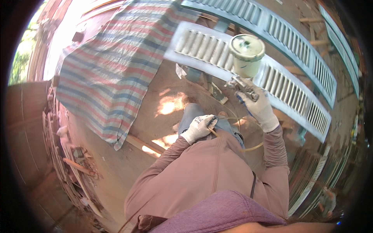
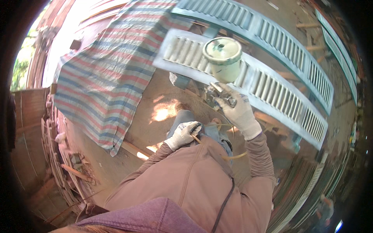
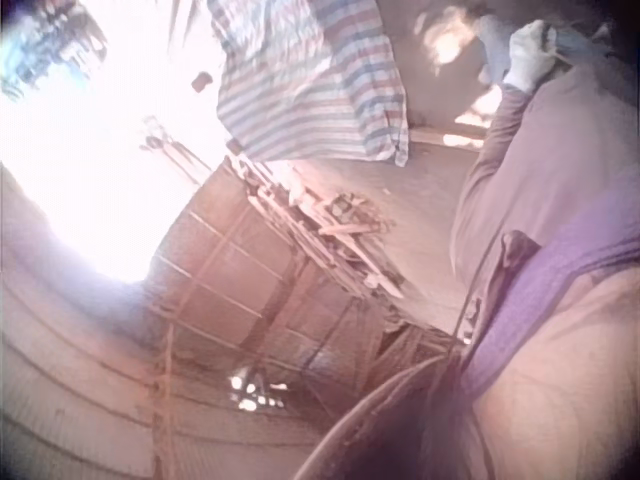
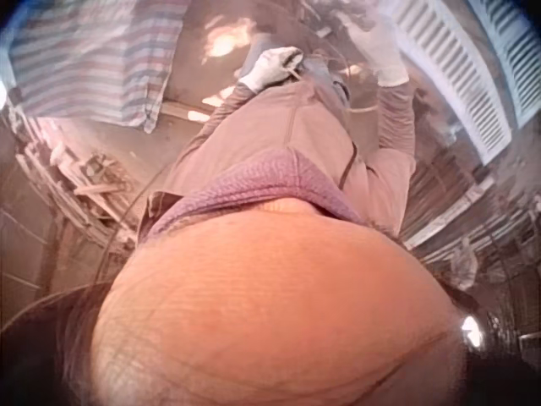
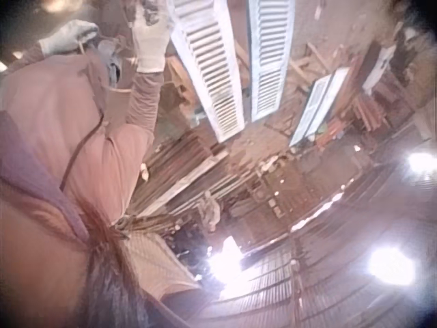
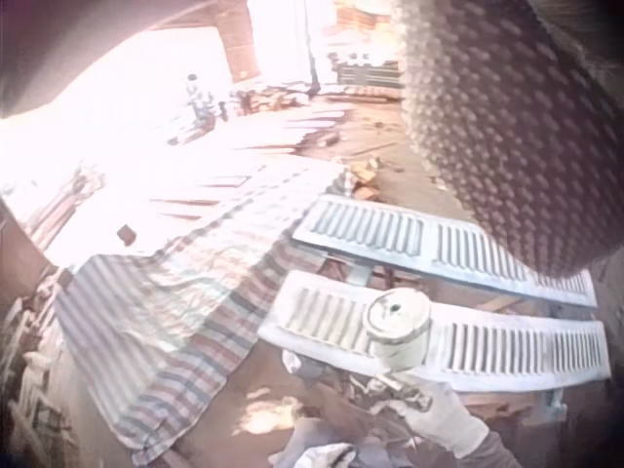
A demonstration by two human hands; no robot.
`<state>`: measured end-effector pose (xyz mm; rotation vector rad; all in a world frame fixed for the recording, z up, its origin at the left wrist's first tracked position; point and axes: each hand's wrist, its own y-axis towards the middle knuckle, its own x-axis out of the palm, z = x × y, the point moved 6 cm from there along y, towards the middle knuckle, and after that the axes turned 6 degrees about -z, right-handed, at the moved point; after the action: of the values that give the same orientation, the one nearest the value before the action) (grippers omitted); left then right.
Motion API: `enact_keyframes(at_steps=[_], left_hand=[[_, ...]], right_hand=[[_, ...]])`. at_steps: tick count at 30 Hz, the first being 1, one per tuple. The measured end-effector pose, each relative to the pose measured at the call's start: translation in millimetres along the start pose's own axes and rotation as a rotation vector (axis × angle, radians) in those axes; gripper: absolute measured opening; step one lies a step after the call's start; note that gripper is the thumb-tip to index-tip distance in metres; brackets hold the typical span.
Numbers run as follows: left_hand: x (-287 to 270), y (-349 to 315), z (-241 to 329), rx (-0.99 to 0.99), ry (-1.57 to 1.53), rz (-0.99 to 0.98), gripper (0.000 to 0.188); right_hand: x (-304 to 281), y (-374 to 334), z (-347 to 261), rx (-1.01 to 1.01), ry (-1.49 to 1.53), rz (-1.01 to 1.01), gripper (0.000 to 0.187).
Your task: The person uses a spray gun to apply a light-colored finish to several wooden louvered shutters laid out on the ground. They move along the length of each shutter, spraying evenly, then reposition to cover additional units.
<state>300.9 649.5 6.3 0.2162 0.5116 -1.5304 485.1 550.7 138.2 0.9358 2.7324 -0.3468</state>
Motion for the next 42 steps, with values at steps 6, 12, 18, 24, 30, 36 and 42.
enact_keyframes(at_steps=[6,12,18,24,30,36,42], left_hand=[[-76,-9,-50,-0.007,-0.017,0.069,0.018],[-135,-17,-82,-0.009,-0.092,0.112,0.021],[-155,-13,-108,-0.003,-0.095,-0.018,0.02],[-167,-8,-118,0.006,-0.118,-0.05,0.02],[-169,-4,-116,0.047,-0.102,-0.069,0.018],[-169,2,-99,0.089,-0.114,-0.102,0.02],[-164,12,-86,0.115,-0.08,-0.101,0.024]], right_hand=[[50,102,-60,-0.034,-0.113,-0.042,0.04],[101,185,-82,0.027,-0.386,-0.129,0.039],[94,233,-96,-0.177,-0.528,0.154,0.037],[110,233,-107,-0.113,-0.445,0.073,0.036],[132,192,-101,0.217,-0.083,-0.167,0.038],[101,203,-107,-0.03,-0.326,-0.025,0.039],[60,216,-102,-0.104,-0.715,0.28,0.039]])
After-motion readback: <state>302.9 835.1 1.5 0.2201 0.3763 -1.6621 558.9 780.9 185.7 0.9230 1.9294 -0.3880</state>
